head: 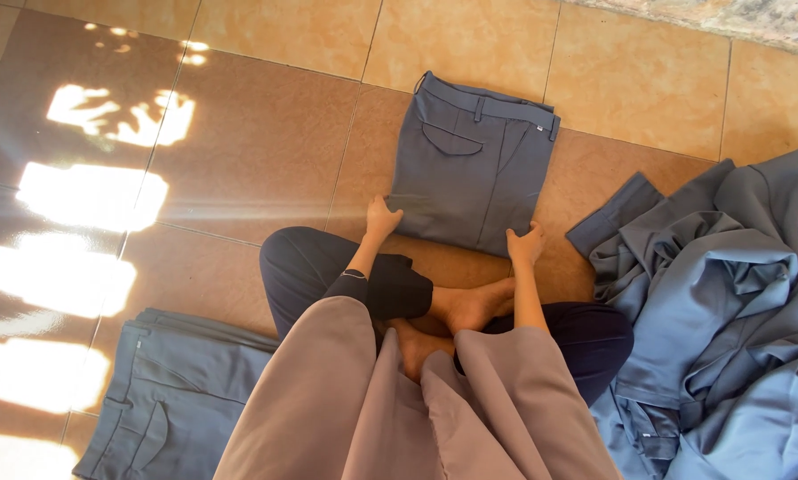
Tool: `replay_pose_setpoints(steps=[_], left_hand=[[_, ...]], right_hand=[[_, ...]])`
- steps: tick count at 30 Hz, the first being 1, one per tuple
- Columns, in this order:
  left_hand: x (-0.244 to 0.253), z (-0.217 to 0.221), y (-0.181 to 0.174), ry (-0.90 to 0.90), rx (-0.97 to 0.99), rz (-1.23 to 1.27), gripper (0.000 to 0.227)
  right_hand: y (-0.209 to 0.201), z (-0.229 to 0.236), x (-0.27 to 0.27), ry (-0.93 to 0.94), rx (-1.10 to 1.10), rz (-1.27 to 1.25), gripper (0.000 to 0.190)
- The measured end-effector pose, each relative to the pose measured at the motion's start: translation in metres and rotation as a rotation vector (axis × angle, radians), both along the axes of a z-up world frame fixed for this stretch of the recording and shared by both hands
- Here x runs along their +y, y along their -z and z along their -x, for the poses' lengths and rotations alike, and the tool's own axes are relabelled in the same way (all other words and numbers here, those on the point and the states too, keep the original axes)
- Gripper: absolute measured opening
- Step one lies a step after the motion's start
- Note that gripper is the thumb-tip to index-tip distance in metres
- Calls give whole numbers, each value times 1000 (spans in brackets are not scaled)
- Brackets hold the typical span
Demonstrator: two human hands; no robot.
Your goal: Folding multiple pairs of grey trousers into neat rectangles while sitting on the floor.
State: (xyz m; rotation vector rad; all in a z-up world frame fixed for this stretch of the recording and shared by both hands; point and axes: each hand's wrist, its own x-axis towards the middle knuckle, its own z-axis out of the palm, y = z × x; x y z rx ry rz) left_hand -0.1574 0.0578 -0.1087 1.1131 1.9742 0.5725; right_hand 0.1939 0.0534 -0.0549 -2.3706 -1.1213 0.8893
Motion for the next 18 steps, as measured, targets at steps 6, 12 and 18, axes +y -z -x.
replay_pose_setpoints(steps=[6, 12, 18], left_hand=[[3, 0, -16, 145, -36, 154, 64], [-4, 18, -80, 398, 92, 431, 71], [-5, 20, -82, 92, 59, 43, 66]], right_hand=[[22, 5, -7, -26, 34, -107, 54], [-39, 13, -22, -220, 128, 155, 49], [0, -2, -6, -103, -14, -174, 47]])
